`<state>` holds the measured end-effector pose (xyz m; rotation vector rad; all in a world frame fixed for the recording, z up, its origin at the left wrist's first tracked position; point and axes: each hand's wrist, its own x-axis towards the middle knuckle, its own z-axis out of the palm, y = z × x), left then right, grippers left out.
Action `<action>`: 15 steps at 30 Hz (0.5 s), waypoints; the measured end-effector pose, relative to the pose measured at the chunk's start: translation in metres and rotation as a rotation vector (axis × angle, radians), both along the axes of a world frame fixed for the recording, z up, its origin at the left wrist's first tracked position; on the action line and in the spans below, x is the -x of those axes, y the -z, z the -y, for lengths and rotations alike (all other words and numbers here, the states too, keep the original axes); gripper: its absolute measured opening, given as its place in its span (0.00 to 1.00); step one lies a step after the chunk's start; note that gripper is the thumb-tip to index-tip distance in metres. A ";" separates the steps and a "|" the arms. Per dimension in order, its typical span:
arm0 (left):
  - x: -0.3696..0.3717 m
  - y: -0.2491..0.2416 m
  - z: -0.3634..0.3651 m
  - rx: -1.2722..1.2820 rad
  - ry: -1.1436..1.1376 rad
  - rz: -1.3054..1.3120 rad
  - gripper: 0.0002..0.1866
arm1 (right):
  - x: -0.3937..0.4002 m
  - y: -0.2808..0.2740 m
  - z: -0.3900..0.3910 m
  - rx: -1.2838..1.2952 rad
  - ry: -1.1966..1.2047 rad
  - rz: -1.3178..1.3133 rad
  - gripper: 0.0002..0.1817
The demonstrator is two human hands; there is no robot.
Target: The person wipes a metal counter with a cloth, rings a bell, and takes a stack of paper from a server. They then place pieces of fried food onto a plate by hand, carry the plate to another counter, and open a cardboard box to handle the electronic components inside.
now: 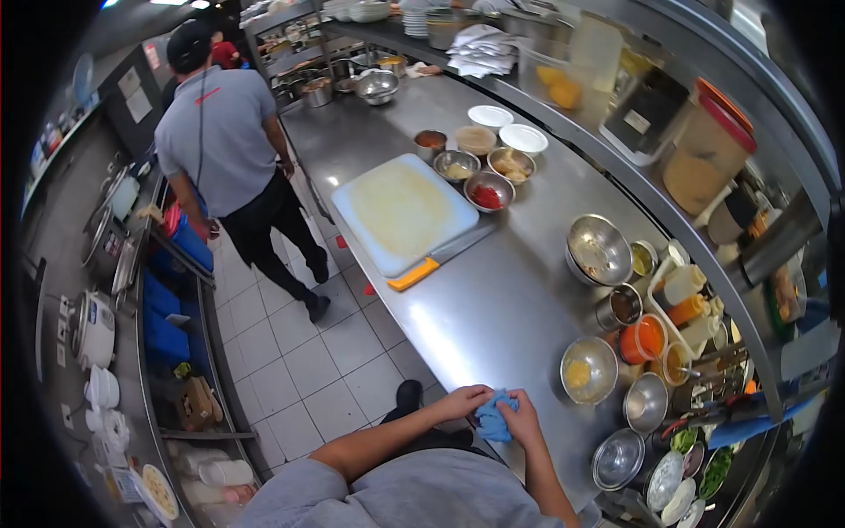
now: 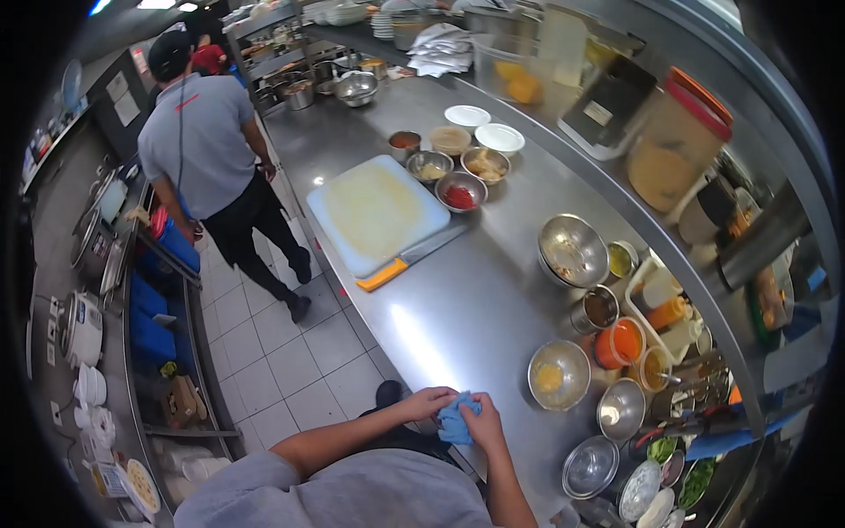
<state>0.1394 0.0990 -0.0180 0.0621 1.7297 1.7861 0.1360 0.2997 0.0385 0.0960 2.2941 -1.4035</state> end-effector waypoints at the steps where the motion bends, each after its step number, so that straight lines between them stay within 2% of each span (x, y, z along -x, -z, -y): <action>1: -0.001 -0.002 0.018 -0.061 -0.116 0.031 0.21 | 0.010 -0.013 0.011 0.092 0.035 0.024 0.15; 2: -0.003 -0.005 0.038 -0.124 -0.230 0.061 0.22 | 0.019 -0.028 0.020 0.091 0.021 0.017 0.15; 4: -0.004 -0.007 0.081 -0.128 -0.398 0.098 0.21 | 0.038 -0.055 0.033 0.294 0.097 -0.187 0.17; 5: -0.008 -0.005 0.103 -0.091 -0.462 0.102 0.20 | 0.050 -0.054 0.036 0.327 0.087 -0.149 0.21; 6: -0.011 0.000 0.128 -0.053 -0.525 0.106 0.19 | 0.060 -0.054 0.041 0.324 0.071 -0.155 0.21; 8: -0.024 0.034 0.179 0.008 -0.578 0.132 0.18 | 0.081 -0.052 0.061 -0.099 -0.057 -0.451 0.25; 9: -0.036 0.058 0.208 0.078 -0.624 0.169 0.17 | 0.086 -0.039 0.070 -0.247 -0.134 -0.494 0.29; 11: -0.073 0.109 0.268 0.281 -0.605 0.175 0.21 | 0.094 0.027 0.083 -0.511 -0.327 -0.531 0.35; 13: -0.135 0.183 0.337 0.828 -0.477 -0.129 0.26 | 0.064 0.018 0.127 -0.635 -0.209 -0.599 0.40; 14: -0.163 0.171 0.365 0.775 -0.467 0.144 0.29 | 0.056 0.023 0.141 -0.608 -0.173 -0.614 0.38; 15: -0.196 0.180 0.395 0.807 -0.468 0.234 0.26 | 0.050 0.031 0.150 -0.586 -0.134 -0.628 0.36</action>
